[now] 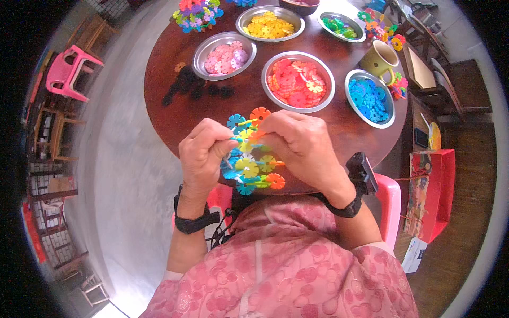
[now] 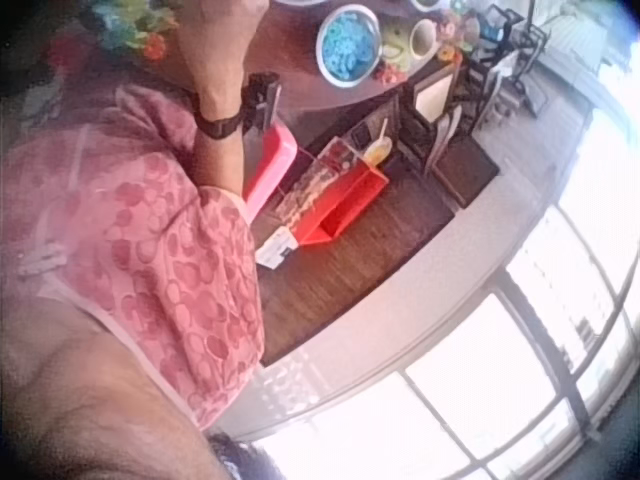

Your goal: The recorder sits at a table and assembles colorful snowflake-shaped interlocking blocks to build a spherical structure.

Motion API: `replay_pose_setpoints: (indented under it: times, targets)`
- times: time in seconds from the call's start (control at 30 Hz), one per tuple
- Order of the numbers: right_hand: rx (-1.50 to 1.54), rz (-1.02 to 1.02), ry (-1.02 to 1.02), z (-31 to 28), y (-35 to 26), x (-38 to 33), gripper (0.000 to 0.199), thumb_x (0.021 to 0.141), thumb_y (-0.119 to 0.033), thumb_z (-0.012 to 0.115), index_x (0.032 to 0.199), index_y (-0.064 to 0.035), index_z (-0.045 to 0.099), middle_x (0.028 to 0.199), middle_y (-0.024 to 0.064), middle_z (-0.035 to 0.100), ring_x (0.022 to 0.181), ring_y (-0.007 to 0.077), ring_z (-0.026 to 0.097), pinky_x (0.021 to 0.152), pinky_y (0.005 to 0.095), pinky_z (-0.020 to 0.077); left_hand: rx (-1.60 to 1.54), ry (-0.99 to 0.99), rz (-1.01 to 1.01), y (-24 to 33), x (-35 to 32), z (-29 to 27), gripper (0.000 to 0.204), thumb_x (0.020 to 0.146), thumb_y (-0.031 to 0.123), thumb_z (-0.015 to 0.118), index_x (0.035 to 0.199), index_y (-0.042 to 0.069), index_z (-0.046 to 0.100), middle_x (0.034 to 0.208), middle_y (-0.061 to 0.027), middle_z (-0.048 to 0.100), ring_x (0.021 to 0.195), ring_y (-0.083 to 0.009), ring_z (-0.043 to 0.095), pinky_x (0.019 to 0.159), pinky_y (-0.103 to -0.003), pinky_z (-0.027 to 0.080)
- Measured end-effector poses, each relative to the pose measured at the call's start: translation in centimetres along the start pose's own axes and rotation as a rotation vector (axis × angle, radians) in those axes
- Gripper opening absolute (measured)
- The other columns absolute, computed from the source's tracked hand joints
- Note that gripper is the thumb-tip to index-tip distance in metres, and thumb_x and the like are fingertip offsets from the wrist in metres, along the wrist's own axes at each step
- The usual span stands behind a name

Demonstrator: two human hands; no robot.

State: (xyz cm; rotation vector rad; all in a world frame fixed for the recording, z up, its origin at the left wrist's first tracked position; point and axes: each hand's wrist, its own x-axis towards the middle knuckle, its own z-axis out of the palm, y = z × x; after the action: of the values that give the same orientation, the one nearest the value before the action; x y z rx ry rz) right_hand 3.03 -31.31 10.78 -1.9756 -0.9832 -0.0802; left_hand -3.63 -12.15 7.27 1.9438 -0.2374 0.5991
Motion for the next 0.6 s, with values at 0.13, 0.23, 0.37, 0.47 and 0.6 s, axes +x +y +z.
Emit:
replay_pose_setpoints:
  times: [0.13, 0.23, 0.37, 0.47, 0.6]
  targets:
    - [-0.014, -0.02, -0.05, -0.2, 0.5, 0.8, 0.01, 0.08, -0.007, 0.068, 0.088, -0.0029, 0.064, 0.081, 0.0126, 0.065, 0.076, 0.0288, 0.066, 0.066, 0.0361, 0.0513, 0.002, 0.0, -0.05, -0.5, 0.1, -0.8, 0.009, 0.08, 0.001, 0.069, 0.081, 0.0, 0.061, 0.075, -0.0035, 0.055, 0.066, -0.0129, 0.053, 0.06, -0.027, 0.043]
    - [0.002, 0.132, 0.054, -1.7, 1.9, 1.5, 0.014, 0.079, -0.007, 0.069, 0.091, -0.0014, 0.065, 0.085, 0.0161, 0.066, 0.079, 0.0307, 0.067, 0.069, 0.0372, 0.0517, -0.026, 0.021, -0.133, -1.7, -0.2, -1.8, 0.009, 0.08, 0.002, 0.07, 0.084, 0.0, 0.062, 0.077, -0.0058, 0.06, 0.07, -0.0162, 0.059, 0.064, -0.028, 0.046]
    - [-0.444, 0.119, 0.127, -5.5, 7.8, 2.0, 0.013, 0.079, -0.009, 0.067, 0.092, -0.0044, 0.068, 0.085, 0.0153, 0.064, 0.079, 0.0306, 0.065, 0.071, 0.0397, 0.0506, -0.057, 0.056, -0.211, -2.7, 0.0, -3.0, 0.007, 0.083, 0.001, 0.067, 0.087, 0.0, 0.062, 0.078, -0.004, 0.06, 0.074, -0.0127, 0.058, 0.068, -0.025, 0.045]
    - [-0.602, 0.118, 0.046, -5.6, 9.1, 2.3, 0.014, 0.079, -0.012, 0.068, 0.091, -0.0055, 0.069, 0.088, 0.0144, 0.063, 0.086, 0.0309, 0.063, 0.077, 0.0417, 0.0494, -0.056, 0.055, -0.294, -3.2, -0.1, -3.4, 0.007, 0.084, 0.002, 0.068, 0.088, 0.0, 0.062, 0.079, -0.0035, 0.061, 0.075, -0.0114, 0.058, 0.068, -0.025, 0.045]
    - [-0.745, 0.138, -0.066, -4.5, 10.9, 2.3, 0.016, 0.077, -0.017, 0.068, 0.089, -0.0064, 0.069, 0.091, 0.0131, 0.061, 0.095, 0.0324, 0.06, 0.084, 0.043, 0.048, -0.031, 0.084, -0.372, -3.2, -0.2, -3.0, 0.006, 0.085, 0.002, 0.067, 0.089, 0.0, 0.063, 0.079, -0.0035, 0.061, 0.075, -0.0108, 0.058, 0.067, -0.024, 0.045]
